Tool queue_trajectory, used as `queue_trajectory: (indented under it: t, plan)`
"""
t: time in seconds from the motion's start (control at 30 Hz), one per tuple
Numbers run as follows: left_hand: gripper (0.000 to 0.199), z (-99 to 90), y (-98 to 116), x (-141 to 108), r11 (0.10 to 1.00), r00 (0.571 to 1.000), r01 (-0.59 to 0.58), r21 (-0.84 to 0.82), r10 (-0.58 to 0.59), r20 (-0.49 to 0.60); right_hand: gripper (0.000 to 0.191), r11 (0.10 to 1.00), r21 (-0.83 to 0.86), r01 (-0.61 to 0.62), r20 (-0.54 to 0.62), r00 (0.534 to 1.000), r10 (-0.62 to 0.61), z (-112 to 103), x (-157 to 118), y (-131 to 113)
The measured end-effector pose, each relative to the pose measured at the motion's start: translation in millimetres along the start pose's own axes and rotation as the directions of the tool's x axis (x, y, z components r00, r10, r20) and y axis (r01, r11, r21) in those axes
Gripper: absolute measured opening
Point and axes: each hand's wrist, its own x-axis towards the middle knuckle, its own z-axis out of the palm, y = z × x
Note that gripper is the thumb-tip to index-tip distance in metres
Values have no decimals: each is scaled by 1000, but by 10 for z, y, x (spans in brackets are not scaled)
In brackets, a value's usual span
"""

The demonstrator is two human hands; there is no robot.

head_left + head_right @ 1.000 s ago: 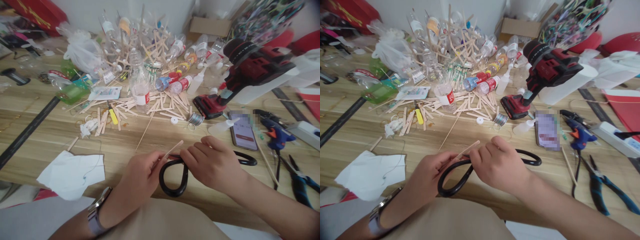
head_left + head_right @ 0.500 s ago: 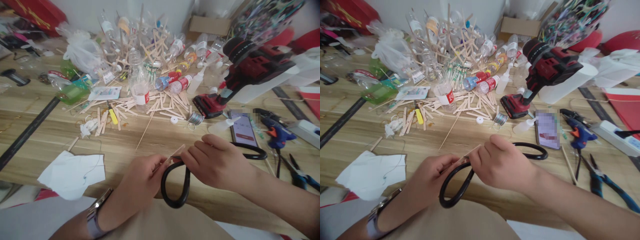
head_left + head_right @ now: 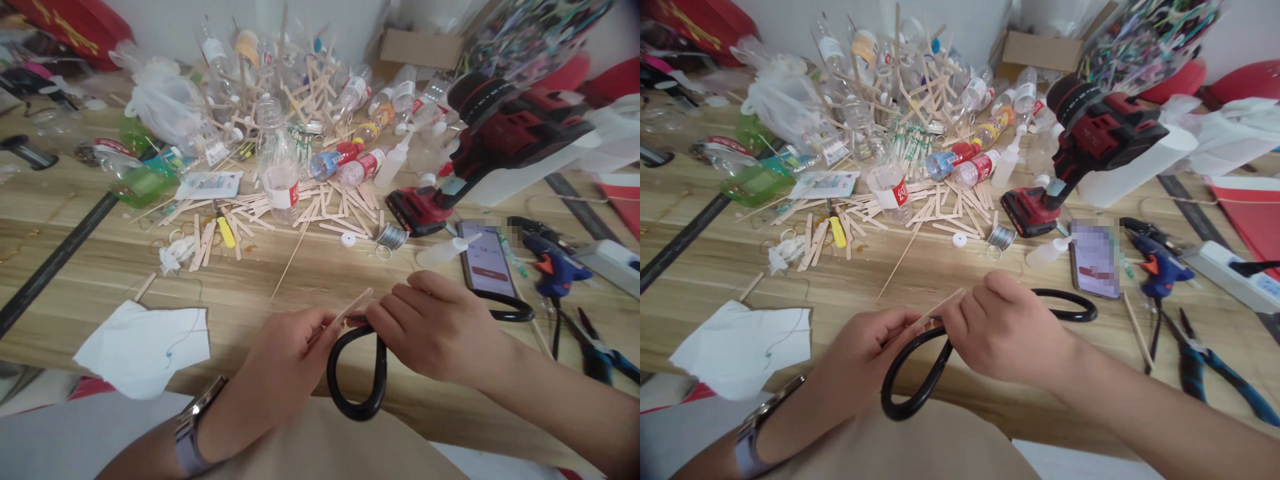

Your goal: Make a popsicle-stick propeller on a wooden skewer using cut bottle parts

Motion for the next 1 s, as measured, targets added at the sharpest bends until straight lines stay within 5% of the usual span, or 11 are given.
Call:
queue_trajectory:
  t: [0.57, 1.0]
  plan:
    - [40, 17, 23, -22, 1000, 1000, -1, -14, 1, 3, 33, 1000, -8, 14, 26, 1000, -14, -4, -2, 3]
    - [24, 96, -4, -58, 978, 966, -194, 73, 203, -159, 38, 985, 56, -162, 28, 987, 161, 36, 10, -65]
